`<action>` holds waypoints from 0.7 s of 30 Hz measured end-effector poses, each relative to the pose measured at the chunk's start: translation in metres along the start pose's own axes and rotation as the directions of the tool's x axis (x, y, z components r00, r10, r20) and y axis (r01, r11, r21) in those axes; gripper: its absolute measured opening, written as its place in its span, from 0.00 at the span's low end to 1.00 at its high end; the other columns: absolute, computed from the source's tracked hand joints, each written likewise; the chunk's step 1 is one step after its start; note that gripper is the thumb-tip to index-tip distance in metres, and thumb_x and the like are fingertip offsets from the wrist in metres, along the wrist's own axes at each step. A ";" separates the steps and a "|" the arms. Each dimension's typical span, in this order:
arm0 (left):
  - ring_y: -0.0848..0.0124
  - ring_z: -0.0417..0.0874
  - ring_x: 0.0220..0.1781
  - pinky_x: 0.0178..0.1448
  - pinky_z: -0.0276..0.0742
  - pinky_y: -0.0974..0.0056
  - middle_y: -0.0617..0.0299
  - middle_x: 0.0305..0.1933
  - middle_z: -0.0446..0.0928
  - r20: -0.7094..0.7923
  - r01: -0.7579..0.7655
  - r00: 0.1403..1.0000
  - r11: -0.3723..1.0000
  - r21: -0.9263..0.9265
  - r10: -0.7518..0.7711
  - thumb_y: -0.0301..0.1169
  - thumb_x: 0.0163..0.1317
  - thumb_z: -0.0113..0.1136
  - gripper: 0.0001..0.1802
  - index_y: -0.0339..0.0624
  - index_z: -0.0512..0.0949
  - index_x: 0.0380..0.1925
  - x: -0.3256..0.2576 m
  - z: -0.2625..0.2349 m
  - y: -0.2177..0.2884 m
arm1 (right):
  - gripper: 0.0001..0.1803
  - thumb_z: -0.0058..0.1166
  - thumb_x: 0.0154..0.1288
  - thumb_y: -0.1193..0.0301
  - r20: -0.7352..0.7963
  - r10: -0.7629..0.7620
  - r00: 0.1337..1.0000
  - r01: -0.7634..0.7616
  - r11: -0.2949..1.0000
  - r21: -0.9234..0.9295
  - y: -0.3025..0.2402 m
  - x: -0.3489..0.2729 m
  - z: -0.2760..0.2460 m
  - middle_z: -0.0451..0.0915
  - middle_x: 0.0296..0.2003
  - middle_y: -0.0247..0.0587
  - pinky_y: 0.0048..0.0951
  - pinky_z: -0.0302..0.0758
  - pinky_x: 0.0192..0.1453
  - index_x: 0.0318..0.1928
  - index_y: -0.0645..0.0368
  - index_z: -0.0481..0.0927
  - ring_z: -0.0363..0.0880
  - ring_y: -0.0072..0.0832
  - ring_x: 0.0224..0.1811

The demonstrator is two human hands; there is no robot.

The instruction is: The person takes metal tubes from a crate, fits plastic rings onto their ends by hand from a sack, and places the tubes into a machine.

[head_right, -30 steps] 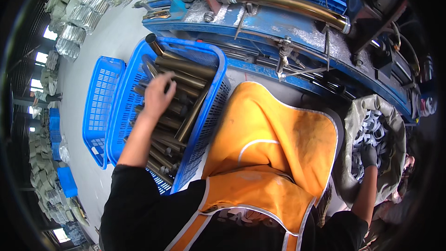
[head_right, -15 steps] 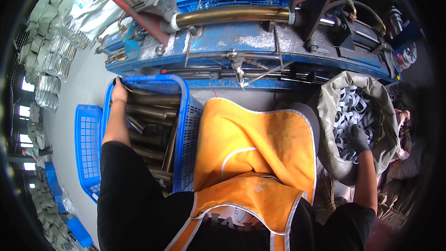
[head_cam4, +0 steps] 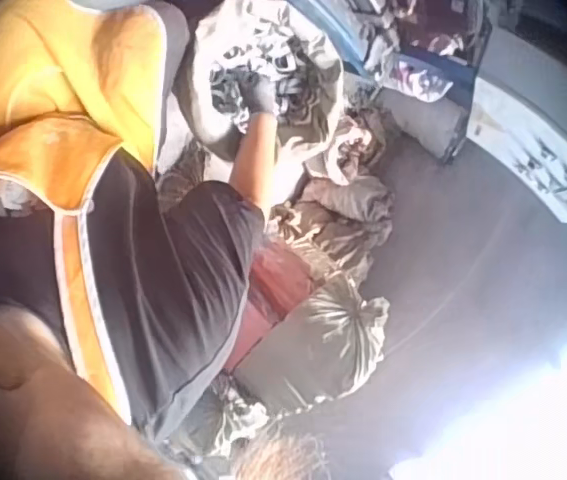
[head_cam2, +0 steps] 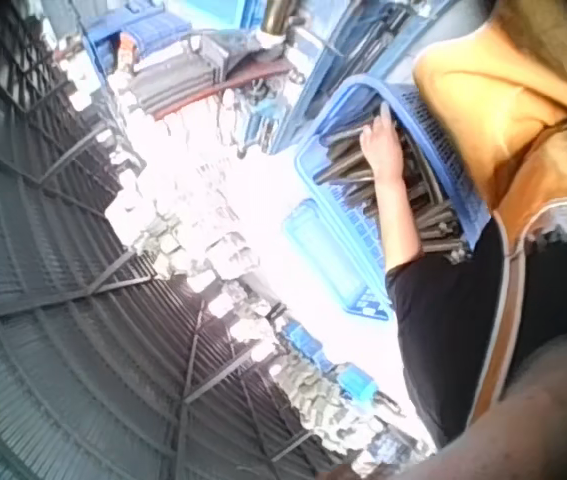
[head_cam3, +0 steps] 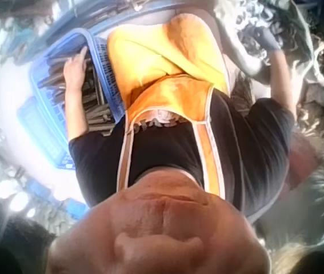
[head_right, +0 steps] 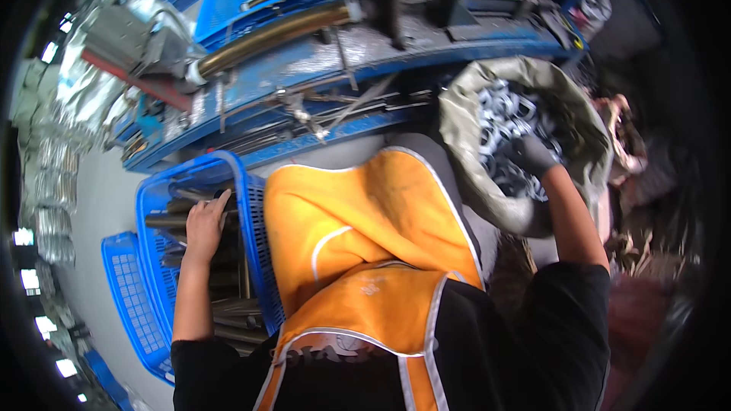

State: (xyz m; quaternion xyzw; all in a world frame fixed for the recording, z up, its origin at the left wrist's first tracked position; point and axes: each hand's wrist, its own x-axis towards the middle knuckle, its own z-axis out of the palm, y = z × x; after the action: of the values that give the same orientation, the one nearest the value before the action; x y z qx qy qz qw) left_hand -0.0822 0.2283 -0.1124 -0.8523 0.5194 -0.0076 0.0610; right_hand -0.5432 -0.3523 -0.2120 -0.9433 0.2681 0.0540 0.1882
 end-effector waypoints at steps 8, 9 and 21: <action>0.49 0.80 0.57 0.61 0.75 0.51 0.48 0.55 0.80 -0.080 0.018 0.996 0.963 -0.269 -0.042 0.22 0.58 0.64 0.26 0.43 0.76 0.58 0.006 -0.010 0.030 | 0.19 0.60 0.58 0.64 -0.267 0.389 0.881 -0.467 0.804 -0.367 -0.005 -0.072 -0.060 0.79 0.49 0.50 0.50 0.76 0.56 0.48 0.59 0.81 0.79 0.50 0.51; 0.48 0.81 0.56 0.60 0.75 0.50 0.46 0.53 0.80 -0.157 -0.008 0.987 0.953 -0.303 -0.041 0.22 0.59 0.63 0.23 0.41 0.78 0.56 0.011 -0.018 0.038 | 0.22 0.60 0.58 0.64 -0.186 0.484 0.855 -0.517 0.817 -0.255 0.003 -0.079 -0.063 0.77 0.56 0.49 0.49 0.73 0.62 0.54 0.56 0.79 0.76 0.49 0.59; 0.71 0.83 0.46 0.54 0.78 0.66 0.54 0.47 0.83 -0.070 -0.118 0.989 0.420 -0.900 0.127 0.32 0.66 0.65 0.22 0.36 0.76 0.58 0.205 -0.050 0.227 | 0.32 0.63 0.62 0.59 -0.460 0.804 0.376 -0.796 0.535 0.284 0.078 -0.121 -0.111 0.82 0.52 0.56 0.41 0.74 0.62 0.62 0.62 0.75 0.81 0.47 0.53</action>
State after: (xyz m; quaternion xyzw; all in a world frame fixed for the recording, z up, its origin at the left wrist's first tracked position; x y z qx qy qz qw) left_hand -0.1926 -0.0615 -0.0984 -0.7129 0.5033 0.2788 -0.4008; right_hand -0.6871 -0.3974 -0.1100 -0.6670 0.7307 -0.1321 0.0615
